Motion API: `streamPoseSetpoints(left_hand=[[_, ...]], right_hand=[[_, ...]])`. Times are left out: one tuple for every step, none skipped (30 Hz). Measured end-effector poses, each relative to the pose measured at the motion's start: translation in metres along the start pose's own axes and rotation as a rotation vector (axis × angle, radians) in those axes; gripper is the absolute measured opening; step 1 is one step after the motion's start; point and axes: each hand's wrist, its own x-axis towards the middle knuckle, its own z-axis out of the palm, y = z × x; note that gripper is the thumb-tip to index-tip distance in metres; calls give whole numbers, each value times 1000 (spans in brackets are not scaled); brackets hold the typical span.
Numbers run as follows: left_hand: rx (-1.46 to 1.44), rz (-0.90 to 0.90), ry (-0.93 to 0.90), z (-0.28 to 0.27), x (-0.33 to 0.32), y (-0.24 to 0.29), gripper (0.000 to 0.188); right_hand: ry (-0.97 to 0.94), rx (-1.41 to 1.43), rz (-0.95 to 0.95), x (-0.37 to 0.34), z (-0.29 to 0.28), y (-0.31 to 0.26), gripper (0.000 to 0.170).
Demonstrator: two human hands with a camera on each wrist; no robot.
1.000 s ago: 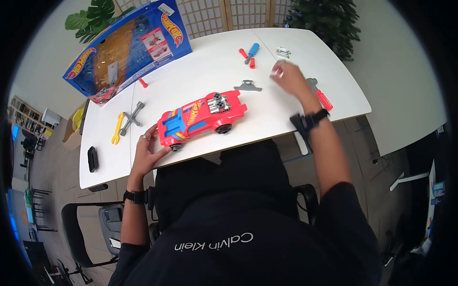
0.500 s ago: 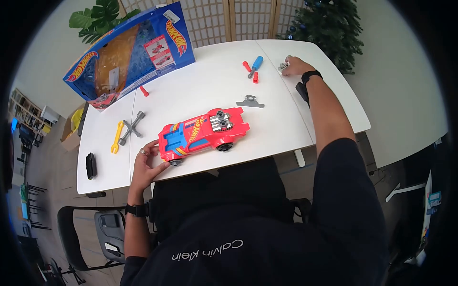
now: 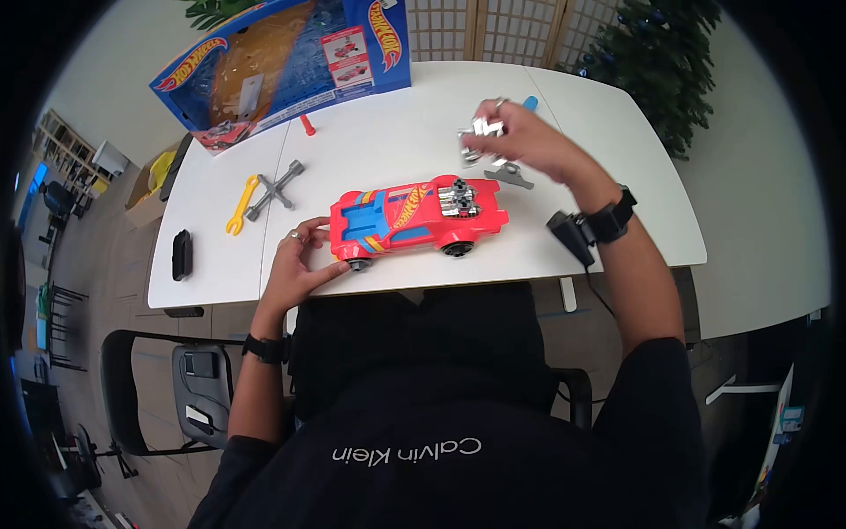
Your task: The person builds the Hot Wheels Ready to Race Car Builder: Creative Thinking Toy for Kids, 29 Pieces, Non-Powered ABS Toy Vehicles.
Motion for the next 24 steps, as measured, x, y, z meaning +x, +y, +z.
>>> streamPoseSetpoints(left_hand=[[9, -2, -10, -1, 0, 0, 82], [7, -5, -3, -1, 0, 0, 82], [2, -20, -8, -2, 0, 1, 83], [-4, -34, -12, -2, 0, 3, 85], [-5, -35, -3, -1, -1, 3, 85], [5, -24, -2, -1, -1, 2, 87], [17, -13, 0, -2, -1, 2, 89], [20, -16, 10, -2, -2, 3, 89], [30, -7, 4, -3, -2, 4, 90], [40, 1, -2, -3, -2, 4, 92], [53, -2, -6, -3, -2, 4, 93], [55, -5, 0, -3, -2, 4, 93], [59, 4, 4, -3, -2, 4, 93], [62, 14, 7, -3, -3, 4, 94], [60, 12, 11, -3, -2, 4, 94], [67, 13, 14, -3, -2, 4, 94], [73, 13, 17, -2, -3, 4, 95], [70, 11, 20, -2, -3, 4, 95], [89, 19, 25, -2, -4, 6, 95], [108, 28, 30, -3, -3, 8, 95], [106, 27, 33, -4, -3, 9, 95], [103, 25, 20, -5, -2, 11, 95], [101, 22, 6, -5, -2, 12, 94], [100, 20, 7, -5, -2, 12, 94]], right_hand=[[-41, 52, 1, -1, 20, -8, 30], [-80, 102, 4, -2, 40, -17, 30], [-103, 137, 40, -8, 57, -37, 40], [-107, 132, 38, -10, 76, -46, 40], [-128, 195, -5, -11, 93, -53, 42], [-149, 258, -49, -9, 104, -56, 45], [-156, 254, -55, -5, 112, -57, 45], [-208, 272, -32, -1, 119, -55, 51], [-259, 291, -8, 3, 126, -52, 57], [-265, 289, -13, 6, 131, -49, 57], [-220, 157, -52, 8, 135, -46, 57], [-174, 26, -89, 8, 138, -45, 56], [-111, -46, -81, 7, 140, -46, 54], [-116, -48, -83, 6, 141, -50, 54], [-63, -165, -157, 6, 141, -54, 53], [-10, -282, -231, 5, 141, -56, 53], [-13, -285, -231, 9, 142, -51, 53], [23, -369, -341, 15, 143, -42, 53], [59, -452, -453, 18, 144, -40, 54], [56, -455, -455, 18, 145, -40, 54], [56, -460, -439, 19, 147, -39, 50], [56, -464, -422, 17, 149, -42, 47], [52, -465, -421, 16, 151, -45, 47], [49, -474, -377, 14, 151, -50, 44]])
